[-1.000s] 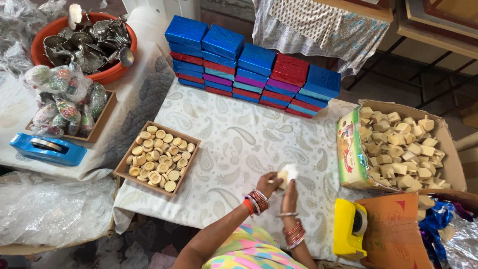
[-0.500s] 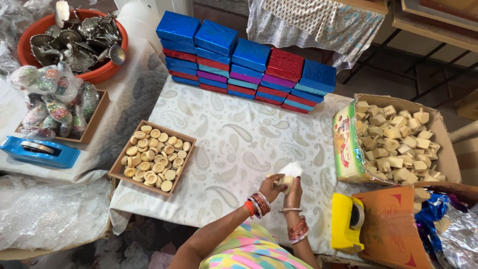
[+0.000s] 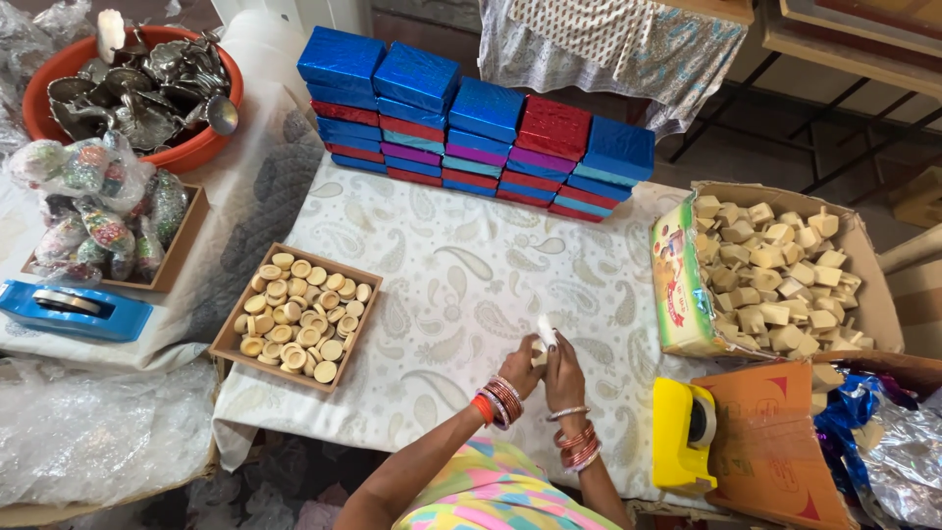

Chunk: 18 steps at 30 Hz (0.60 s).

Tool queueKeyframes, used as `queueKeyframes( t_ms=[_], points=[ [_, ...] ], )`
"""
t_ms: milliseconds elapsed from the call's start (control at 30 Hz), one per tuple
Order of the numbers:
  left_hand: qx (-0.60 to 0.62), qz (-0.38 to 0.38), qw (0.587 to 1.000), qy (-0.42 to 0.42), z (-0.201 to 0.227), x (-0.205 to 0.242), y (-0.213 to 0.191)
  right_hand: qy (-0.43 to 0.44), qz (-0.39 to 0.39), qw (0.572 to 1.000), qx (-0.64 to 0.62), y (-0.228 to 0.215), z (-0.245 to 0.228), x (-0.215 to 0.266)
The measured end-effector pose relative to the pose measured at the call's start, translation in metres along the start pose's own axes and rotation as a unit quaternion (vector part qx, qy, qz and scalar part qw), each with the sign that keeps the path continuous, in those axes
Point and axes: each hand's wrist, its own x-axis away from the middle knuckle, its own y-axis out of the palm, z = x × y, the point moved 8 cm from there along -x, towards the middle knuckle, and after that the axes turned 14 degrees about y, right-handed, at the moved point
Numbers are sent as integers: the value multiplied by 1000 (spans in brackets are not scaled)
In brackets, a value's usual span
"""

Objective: The person wipes small wooden items with a white cloth one at a time. She picks each item from a box, rubs it with the cloth, and places it on the table. The task continues repeatedly throughout the clip.

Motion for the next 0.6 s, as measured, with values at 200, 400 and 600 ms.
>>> queueKeyframes(
  t_ms=[200, 400, 600],
  points=[
    [-53, 24, 998, 27, 7, -12, -31, -245, 109, 962, 50, -21, -78, 66],
    [-45, -70, 991, 110, 60, 2, -7, 32, -7, 999, 29, 13, 82, -28],
    [-142, -20, 986, 84, 52, -11, -23, 67, 11, 997, 47, 8, 49, 4]
  ],
)
